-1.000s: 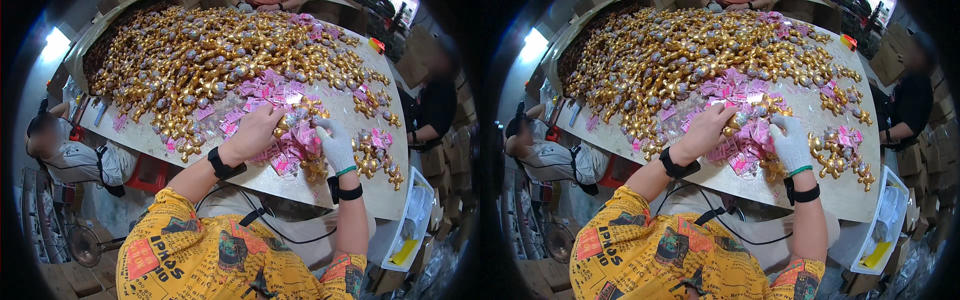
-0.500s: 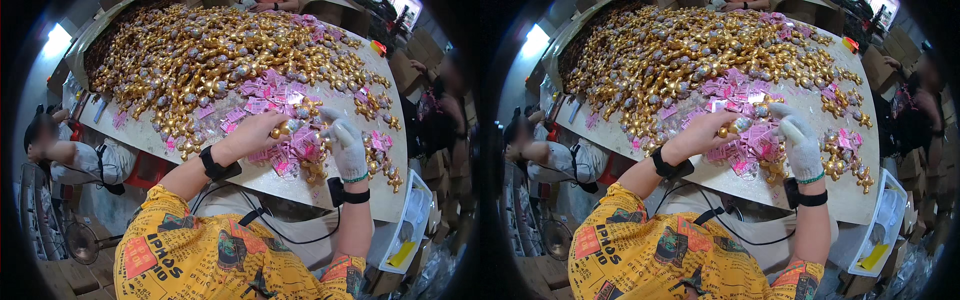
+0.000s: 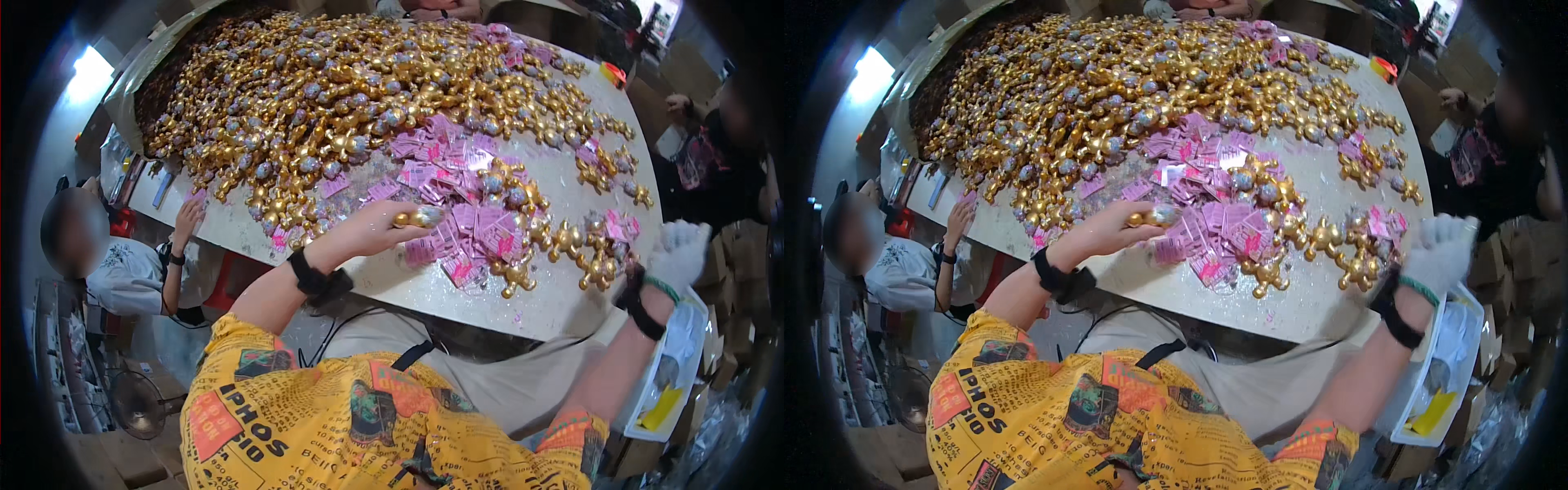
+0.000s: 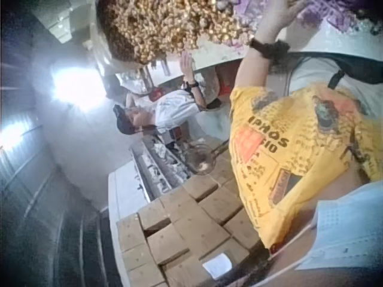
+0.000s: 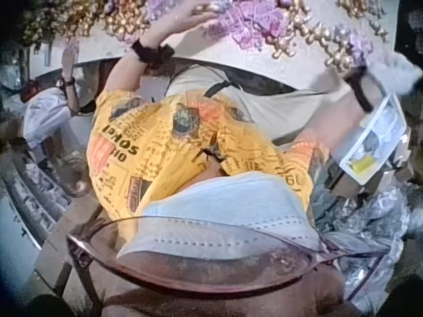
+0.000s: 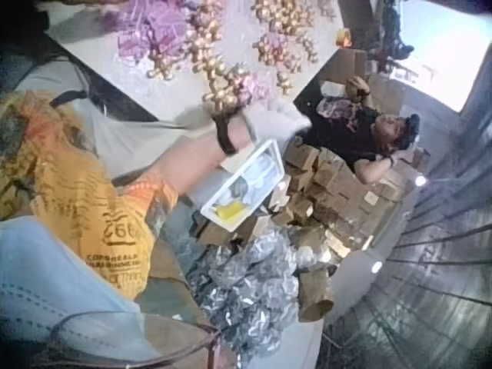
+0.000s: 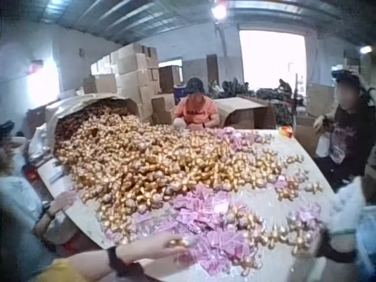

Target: Sorting and attaching pink labels or tags to gold-colored plastic star-shaped ornaments.

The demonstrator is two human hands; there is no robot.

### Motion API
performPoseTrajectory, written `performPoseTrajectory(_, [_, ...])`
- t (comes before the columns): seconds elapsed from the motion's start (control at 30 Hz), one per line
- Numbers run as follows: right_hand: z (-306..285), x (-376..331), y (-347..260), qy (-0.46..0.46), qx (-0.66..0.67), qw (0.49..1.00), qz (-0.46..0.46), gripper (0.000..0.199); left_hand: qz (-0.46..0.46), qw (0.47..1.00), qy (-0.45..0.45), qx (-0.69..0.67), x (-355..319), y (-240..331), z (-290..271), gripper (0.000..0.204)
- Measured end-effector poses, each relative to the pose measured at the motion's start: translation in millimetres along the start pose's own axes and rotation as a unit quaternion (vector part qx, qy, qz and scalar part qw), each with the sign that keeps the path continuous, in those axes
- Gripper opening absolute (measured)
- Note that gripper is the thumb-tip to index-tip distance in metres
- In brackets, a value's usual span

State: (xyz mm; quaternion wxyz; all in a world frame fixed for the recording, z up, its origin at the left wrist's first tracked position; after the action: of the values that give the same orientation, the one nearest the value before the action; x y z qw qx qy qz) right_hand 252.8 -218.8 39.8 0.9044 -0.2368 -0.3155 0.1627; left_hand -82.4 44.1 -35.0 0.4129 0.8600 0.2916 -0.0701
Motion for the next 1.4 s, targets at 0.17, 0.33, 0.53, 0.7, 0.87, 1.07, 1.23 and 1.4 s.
performPoseTrajectory(0.17, [98.4,-46.2,60.5,0.142,-0.164,0.965,0.146,0.041,0.041,0.995,0.033,-0.079,10.7,10.1,3.7,0.032])
performPoseTrajectory(0.33, [181.7,-137.6,109.0,-0.599,-0.261,0.707,0.27,0.037,0.054,0.992,0.054,-0.097,14.6,16.1,12.1,0.037])
performPoseTrajectory(0.53, [166.4,-166.3,129.8,-0.653,-0.439,0.556,0.269,0.038,0.061,0.99,0.073,-0.103,15.8,5.6,18.7,0.039])
performPoseTrajectory(0.7, [131.0,-102.6,100.2,-0.485,-0.527,0.623,0.315,0.02,-0.002,0.972,0.062,-0.226,18.2,-14.3,19.6,0.032])
performPoseTrajectory(0.87, [81.4,-75.6,109.1,-0.367,-0.621,0.672,0.168,0.026,-0.06,0.923,-0.037,-0.378,26.1,-3.9,40.3,0.023])
performPoseTrajectory(1.07, [64.5,-87.7,158.2,-0.43,-0.699,0.556,0.132,0.021,-0.034,0.872,-0.107,-0.476,44.3,13.1,61.6,0.02])
performPoseTrajectory(1.23, [61.3,-77.9,156.8,-0.327,-0.588,0.718,0.178,0.015,-0.038,0.837,-0.154,-0.524,54.5,23.7,61.8,0.022])
performPoseTrajectory(1.4, [67.0,-78.2,151.0,-0.289,-0.55,0.743,0.248,0.017,-0.02,0.838,-0.246,-0.487,77.5,33.2,79.4,0.03])
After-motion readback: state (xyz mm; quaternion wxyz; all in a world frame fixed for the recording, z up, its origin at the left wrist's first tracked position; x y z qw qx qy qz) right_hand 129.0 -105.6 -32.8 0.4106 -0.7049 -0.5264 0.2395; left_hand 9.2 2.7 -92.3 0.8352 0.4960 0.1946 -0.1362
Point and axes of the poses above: each hand's wrist, its own x-axis towards the middle knuckle, its own z-axis out of the palm, y = z × x, the point moved 7 cm from there along x, towards the middle knuckle, and after that the axes turned 12 degrees about -z, right-handed, at the moved point
